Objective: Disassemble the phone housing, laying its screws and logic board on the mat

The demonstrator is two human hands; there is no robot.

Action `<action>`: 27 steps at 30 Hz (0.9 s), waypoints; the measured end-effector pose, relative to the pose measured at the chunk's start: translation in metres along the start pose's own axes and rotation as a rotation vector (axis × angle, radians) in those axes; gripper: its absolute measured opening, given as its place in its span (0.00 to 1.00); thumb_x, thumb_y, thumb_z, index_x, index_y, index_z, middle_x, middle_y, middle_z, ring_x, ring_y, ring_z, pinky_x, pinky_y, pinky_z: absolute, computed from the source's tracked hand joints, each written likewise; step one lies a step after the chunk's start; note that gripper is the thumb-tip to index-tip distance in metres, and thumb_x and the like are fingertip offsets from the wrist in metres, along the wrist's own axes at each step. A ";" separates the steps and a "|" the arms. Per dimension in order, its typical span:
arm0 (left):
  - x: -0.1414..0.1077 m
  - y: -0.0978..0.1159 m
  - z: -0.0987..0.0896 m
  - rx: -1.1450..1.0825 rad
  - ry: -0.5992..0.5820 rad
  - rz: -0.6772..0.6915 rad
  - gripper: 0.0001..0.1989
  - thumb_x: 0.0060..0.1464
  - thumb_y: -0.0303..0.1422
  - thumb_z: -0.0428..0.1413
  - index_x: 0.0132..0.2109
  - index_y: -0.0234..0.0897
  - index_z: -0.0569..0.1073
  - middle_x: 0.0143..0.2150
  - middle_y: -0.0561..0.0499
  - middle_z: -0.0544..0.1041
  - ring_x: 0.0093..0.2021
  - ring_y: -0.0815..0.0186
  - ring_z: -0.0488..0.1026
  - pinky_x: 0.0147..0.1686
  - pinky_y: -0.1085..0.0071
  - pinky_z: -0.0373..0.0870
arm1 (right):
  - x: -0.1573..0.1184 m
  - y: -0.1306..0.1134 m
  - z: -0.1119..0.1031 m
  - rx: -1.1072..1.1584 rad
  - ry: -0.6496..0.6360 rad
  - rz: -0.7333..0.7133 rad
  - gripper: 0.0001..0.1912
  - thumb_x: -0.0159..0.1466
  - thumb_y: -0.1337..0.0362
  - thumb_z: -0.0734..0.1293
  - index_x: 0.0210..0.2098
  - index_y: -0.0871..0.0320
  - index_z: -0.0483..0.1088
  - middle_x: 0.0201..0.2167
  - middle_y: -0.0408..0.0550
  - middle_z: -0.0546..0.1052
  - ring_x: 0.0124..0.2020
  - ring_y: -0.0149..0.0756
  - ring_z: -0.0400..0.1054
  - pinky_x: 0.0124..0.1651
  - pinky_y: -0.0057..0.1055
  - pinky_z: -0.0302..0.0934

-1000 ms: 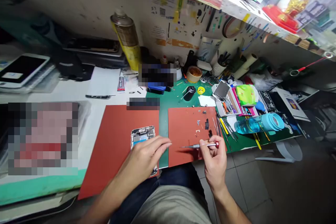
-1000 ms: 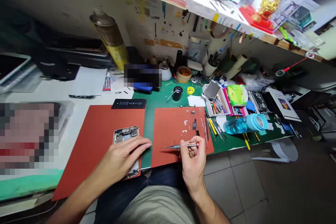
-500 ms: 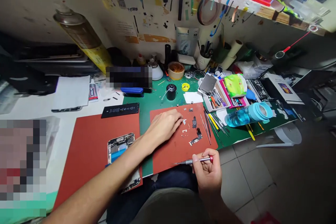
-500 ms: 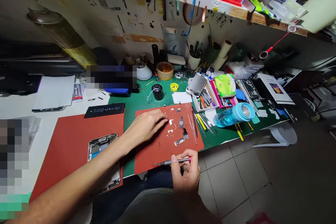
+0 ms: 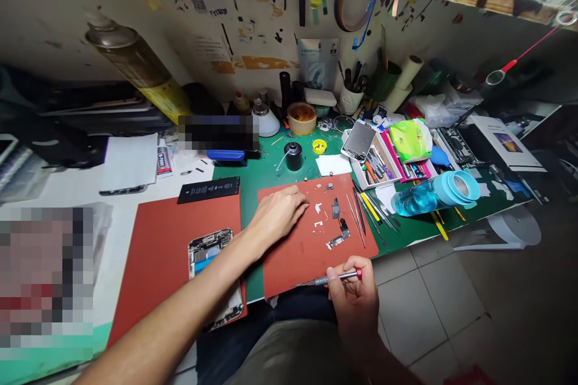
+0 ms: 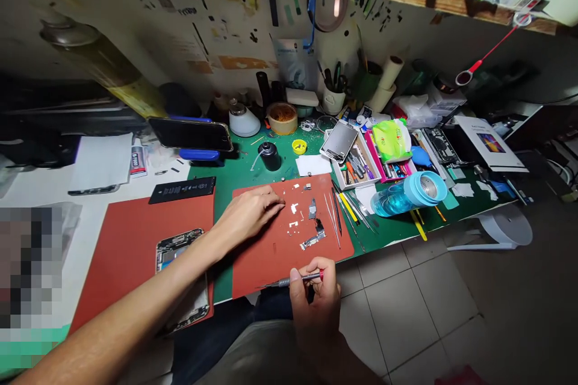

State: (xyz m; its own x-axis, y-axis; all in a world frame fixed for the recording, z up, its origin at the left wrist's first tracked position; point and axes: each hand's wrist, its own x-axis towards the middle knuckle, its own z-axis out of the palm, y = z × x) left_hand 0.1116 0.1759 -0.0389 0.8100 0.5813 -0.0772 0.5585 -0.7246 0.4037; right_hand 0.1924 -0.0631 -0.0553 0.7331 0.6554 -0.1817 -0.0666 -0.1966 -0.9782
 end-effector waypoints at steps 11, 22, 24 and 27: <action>-0.014 -0.004 0.003 -0.047 0.023 0.025 0.14 0.73 0.33 0.51 0.46 0.39 0.83 0.44 0.45 0.82 0.43 0.58 0.80 0.37 0.67 0.71 | -0.007 0.001 0.005 0.025 -0.056 0.013 0.16 0.69 0.53 0.73 0.41 0.51 0.63 0.26 0.39 0.74 0.23 0.31 0.70 0.28 0.26 0.66; -0.020 -0.007 0.010 -0.104 0.078 0.003 0.15 0.74 0.37 0.52 0.50 0.41 0.84 0.45 0.47 0.83 0.44 0.59 0.81 0.34 0.68 0.68 | -0.007 0.005 0.006 0.015 -0.098 0.013 0.17 0.70 0.50 0.72 0.41 0.52 0.63 0.25 0.39 0.74 0.23 0.31 0.68 0.29 0.26 0.66; -0.023 -0.009 0.008 -0.117 0.087 0.007 0.15 0.74 0.37 0.51 0.51 0.42 0.84 0.46 0.47 0.83 0.45 0.59 0.81 0.36 0.68 0.70 | -0.008 0.003 0.007 0.026 -0.094 0.011 0.17 0.70 0.49 0.72 0.40 0.52 0.63 0.25 0.39 0.74 0.23 0.31 0.68 0.29 0.26 0.65; -0.032 -0.017 -0.001 -0.134 0.117 0.000 0.17 0.75 0.36 0.49 0.53 0.43 0.83 0.48 0.47 0.84 0.47 0.58 0.81 0.42 0.66 0.74 | -0.011 0.000 0.012 0.031 -0.042 0.008 0.17 0.70 0.49 0.72 0.40 0.51 0.63 0.24 0.38 0.73 0.22 0.30 0.65 0.29 0.26 0.64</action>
State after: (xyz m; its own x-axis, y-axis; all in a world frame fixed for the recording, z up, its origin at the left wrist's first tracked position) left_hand 0.0765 0.1698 -0.0423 0.7796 0.6257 0.0260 0.5233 -0.6736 0.5220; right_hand 0.1766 -0.0613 -0.0541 0.7036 0.6840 -0.1928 -0.0939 -0.1794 -0.9793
